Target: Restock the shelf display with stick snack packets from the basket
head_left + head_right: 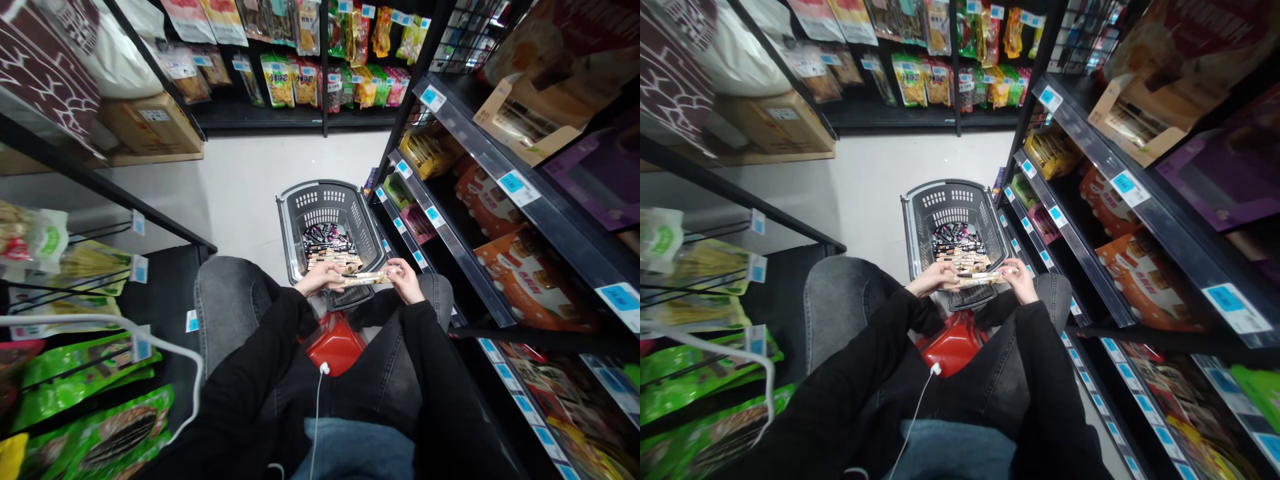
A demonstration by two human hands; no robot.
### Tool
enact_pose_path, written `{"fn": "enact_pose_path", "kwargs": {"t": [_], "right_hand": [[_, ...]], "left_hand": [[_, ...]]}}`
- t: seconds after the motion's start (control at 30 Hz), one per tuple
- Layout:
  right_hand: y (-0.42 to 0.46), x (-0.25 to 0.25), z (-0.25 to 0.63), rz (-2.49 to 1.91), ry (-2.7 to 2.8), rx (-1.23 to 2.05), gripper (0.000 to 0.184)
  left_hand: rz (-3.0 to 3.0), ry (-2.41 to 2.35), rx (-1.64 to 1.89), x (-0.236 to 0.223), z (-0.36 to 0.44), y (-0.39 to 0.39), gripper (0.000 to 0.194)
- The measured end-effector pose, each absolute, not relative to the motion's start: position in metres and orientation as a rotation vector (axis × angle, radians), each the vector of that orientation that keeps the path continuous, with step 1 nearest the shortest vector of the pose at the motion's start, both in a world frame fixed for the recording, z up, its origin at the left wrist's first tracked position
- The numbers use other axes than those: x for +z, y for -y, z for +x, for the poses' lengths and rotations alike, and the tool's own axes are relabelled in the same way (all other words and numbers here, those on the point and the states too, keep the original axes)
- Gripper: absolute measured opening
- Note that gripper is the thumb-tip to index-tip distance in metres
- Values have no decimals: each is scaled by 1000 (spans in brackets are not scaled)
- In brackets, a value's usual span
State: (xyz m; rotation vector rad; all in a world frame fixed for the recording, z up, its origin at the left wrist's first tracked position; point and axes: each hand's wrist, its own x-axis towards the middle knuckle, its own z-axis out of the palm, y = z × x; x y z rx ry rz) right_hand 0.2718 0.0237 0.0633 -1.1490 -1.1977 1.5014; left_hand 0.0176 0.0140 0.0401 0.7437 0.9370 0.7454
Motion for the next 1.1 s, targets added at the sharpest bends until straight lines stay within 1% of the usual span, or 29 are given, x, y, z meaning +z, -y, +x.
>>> {"fn": "enact_pose_path", "kwargs": {"t": [0.1,0.2,0.3,0.47,0.63,0.73,0.8,0.9,1.0,1.03,1.1], "right_hand": [[-23,60,270,-1191,1325,1462,38],[-23,55,264,-1200,1413,1472,40],[-22,51,253,-1220,1317,1502,41],[-18,52,236,-1290,1162,1502,42],[-14,55,231,-1287,1107,1532,40],[-14,55,231,-1304,1004,1556,39],[-15,55,232,-1298,950,1573,36],[-17,56,235,-1283,937,1580,32],[-19,54,240,-1282,902,1517,31],[-20,53,242,-1288,873,1484,31],[-23,50,246,-1307,809,1429,31]], "left_hand": [[1018,-875,541,39,24,-10,30],[1226,-846,447,41,36,-6,27],[1315,-896,447,41,45,-4,27],[1337,-1030,571,38,49,-5,28],[1324,-995,553,42,50,-5,26],[1198,-891,503,46,50,-4,24],[1097,-781,458,48,50,-2,32],[1000,-633,386,48,50,1,51],[913,-552,299,44,50,4,69],[892,-550,286,43,50,5,70],[873,-563,288,41,50,5,67]]}}
